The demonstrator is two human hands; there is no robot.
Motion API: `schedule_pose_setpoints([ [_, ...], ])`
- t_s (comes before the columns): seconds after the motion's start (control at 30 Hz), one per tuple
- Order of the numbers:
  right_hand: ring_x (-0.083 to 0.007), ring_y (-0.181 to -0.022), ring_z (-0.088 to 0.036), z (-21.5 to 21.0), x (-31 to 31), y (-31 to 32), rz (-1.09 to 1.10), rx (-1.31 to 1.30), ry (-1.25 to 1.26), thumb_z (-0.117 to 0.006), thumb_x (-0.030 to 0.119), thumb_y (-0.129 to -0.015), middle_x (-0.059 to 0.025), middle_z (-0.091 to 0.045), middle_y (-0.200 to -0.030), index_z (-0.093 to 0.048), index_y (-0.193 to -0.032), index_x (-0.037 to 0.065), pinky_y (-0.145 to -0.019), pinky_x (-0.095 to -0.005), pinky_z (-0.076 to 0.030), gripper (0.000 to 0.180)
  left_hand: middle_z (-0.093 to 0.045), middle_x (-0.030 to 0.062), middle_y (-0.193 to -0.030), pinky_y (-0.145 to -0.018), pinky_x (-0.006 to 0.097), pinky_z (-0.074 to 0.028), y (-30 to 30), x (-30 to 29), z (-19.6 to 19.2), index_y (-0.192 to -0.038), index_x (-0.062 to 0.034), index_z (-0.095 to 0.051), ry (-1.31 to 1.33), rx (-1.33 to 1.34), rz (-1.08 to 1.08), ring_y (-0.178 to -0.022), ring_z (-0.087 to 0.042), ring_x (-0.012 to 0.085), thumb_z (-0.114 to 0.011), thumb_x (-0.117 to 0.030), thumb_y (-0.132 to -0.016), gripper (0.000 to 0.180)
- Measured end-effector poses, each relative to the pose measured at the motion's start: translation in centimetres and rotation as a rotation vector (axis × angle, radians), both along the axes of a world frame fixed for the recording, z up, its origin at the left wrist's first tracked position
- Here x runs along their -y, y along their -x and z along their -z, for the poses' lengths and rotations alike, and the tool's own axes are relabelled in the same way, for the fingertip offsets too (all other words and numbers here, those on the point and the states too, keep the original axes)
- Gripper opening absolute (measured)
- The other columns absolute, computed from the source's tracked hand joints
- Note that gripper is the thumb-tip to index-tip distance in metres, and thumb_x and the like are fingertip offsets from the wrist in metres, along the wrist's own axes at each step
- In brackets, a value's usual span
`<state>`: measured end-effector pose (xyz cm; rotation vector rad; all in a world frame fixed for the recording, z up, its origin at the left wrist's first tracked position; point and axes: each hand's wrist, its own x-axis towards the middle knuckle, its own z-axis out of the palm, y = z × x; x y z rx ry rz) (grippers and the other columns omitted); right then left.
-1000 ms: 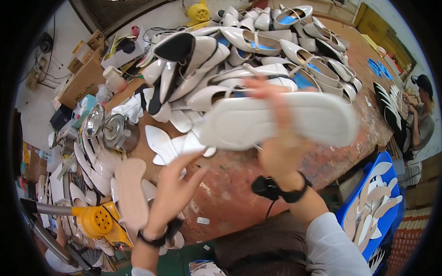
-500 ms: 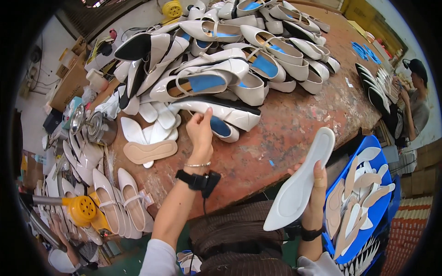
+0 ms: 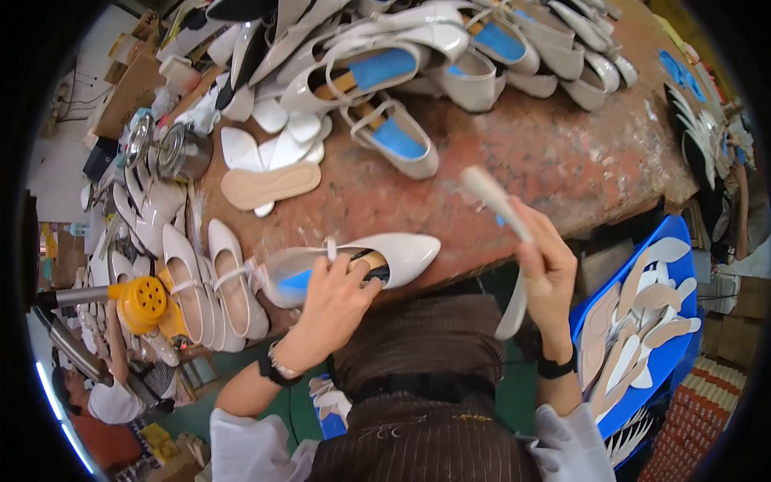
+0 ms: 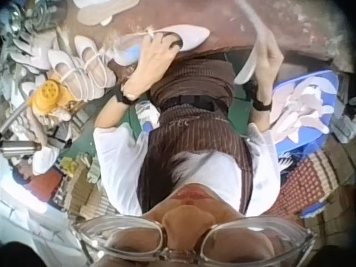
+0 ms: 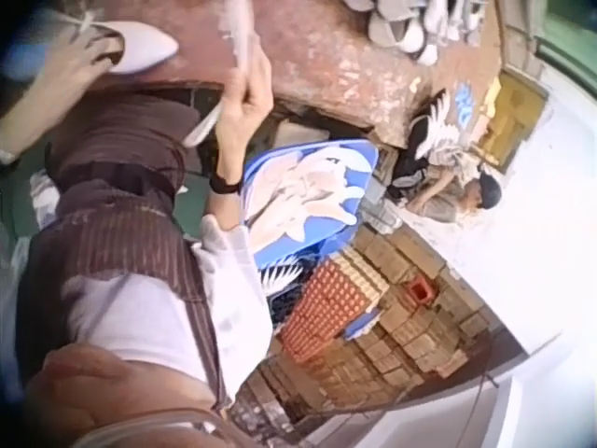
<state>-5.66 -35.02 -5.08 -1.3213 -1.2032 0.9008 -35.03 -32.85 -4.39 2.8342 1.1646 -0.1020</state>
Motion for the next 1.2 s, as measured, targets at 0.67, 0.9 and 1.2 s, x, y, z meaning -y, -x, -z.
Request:
schedule_pose_setpoints([
  [0.67,-0.0268,-0.103,-0.061,7.7,-4.6,20.0,-0.870,0.437,-0.380,-0.069,0.011,-0.072,-0.0078,-0.066,-0.101,-0.074,-0.089,0.004,-0.095,-0.0390,-0.047,0.019,-0.040,0.0257,-0.143,-0.107,0.050,-0.044,9.8,6.7,13.5,-0.153,-0.0068,0.013,-0.103,1.158,-0.562,-0.127,-0.050,0.0383,-0.092,-0.053,-0.058,0.149],
  [0.9,-0.0271,-0.108,-0.061,7.3,-4.8,20.1,-1.012,0.693,-0.408,-0.064,0.012,-0.077,-0.0118,-0.065,-0.113,-0.073,-0.096,0.001,-0.099,-0.0387,-0.048,0.024,-0.039,0.0264,-0.143,-0.107,0.049,-0.044,10.4,6.6,13.5,-0.153,-0.0065,0.012,-0.080,1.217,-0.493,-0.128,-0.049,0.0386,-0.092,-0.051,-0.062,0.145],
  [1.2,-0.0279,-0.120,-0.060,7.0,-4.3,21.9,-1.198,0.776,-0.459,-0.056,0.014,-0.083,-0.0152,-0.065,-0.126,-0.069,-0.114,-0.001,-0.108,-0.0384,-0.044,0.037,-0.056,0.0285,-0.131,-0.106,0.054,-0.039,10.8,6.0,11.2,-0.109,-0.0014,-0.055,0.072,1.160,-0.650,-0.118,-0.056,0.0445,-0.058,-0.021,-0.086,0.030],
])
